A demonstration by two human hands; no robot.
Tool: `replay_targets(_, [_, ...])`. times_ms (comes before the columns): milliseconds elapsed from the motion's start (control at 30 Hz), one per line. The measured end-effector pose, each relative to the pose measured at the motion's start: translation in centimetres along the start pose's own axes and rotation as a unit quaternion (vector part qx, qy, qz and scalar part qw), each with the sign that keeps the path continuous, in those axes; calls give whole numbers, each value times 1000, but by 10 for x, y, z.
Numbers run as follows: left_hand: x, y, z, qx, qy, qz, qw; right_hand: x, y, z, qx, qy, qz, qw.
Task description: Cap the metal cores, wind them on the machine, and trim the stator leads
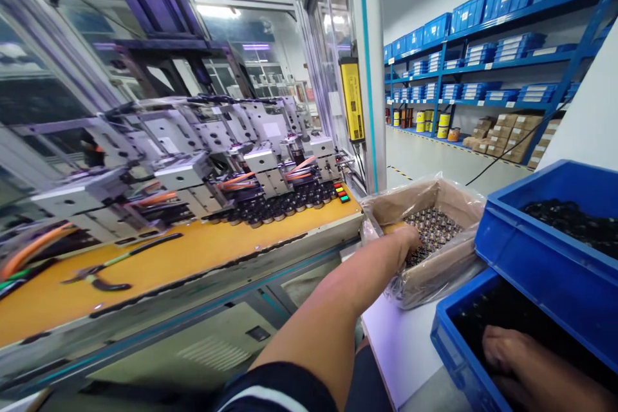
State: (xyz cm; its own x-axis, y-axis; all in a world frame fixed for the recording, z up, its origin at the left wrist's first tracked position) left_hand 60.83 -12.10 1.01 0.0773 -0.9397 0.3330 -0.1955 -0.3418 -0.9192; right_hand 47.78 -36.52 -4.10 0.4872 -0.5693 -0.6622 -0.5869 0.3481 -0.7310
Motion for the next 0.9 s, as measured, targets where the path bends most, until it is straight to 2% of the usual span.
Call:
replay_targets(100, [4,-8,-4,-16,-46,-12,999,-10,-1,-1,7,17,-45,999])
replay_targets(233, [13,-38,-26,45,-54,-53,996,-29,-1,2,11,-11,-76,997])
replay_targets(333, [16,-66,-62,130,-19,-110,985,-45,-7,4,21,-34,-97,994])
replay_targets(400, [13,-74,-103,189,20,-163,968,-52,-13,5,31,-36,-109,993])
replay_targets(467, [2,-72,-155,238,60,-227,942,-56,-20,7,48,-34,-108,992])
replay_targets(567, [-25,-50,-238,284,99,-311,901,-61,-32,7,80,-50,-92,991])
replay_targets(667, [-50,-28,-307,346,124,-440,819,-74,-44,4,117,-90,-74,986])
replay_targets(733, [-56,-18,-336,371,133,-490,778,-92,-54,0,148,-112,-63,981])
replay_targets(833, [-53,-16,-359,388,149,-478,774,-134,-60,-8,184,-131,-41,973])
replay_targets(900, [-50,-17,-366,385,144,-473,780,-167,-53,-16,199,-150,-11,969])
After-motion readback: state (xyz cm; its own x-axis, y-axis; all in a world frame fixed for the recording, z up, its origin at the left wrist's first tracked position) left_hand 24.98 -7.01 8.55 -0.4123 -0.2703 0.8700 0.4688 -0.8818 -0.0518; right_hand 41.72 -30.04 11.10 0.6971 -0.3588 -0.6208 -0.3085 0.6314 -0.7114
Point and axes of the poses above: each hand's wrist, its own z-axis towards the middle knuckle, its own y-axis out of the palm, x = y × z, the point moved 6 cm from there along z, towards the middle knuckle, and after that the axes turned 6 degrees about z, right-handed, at the moved point
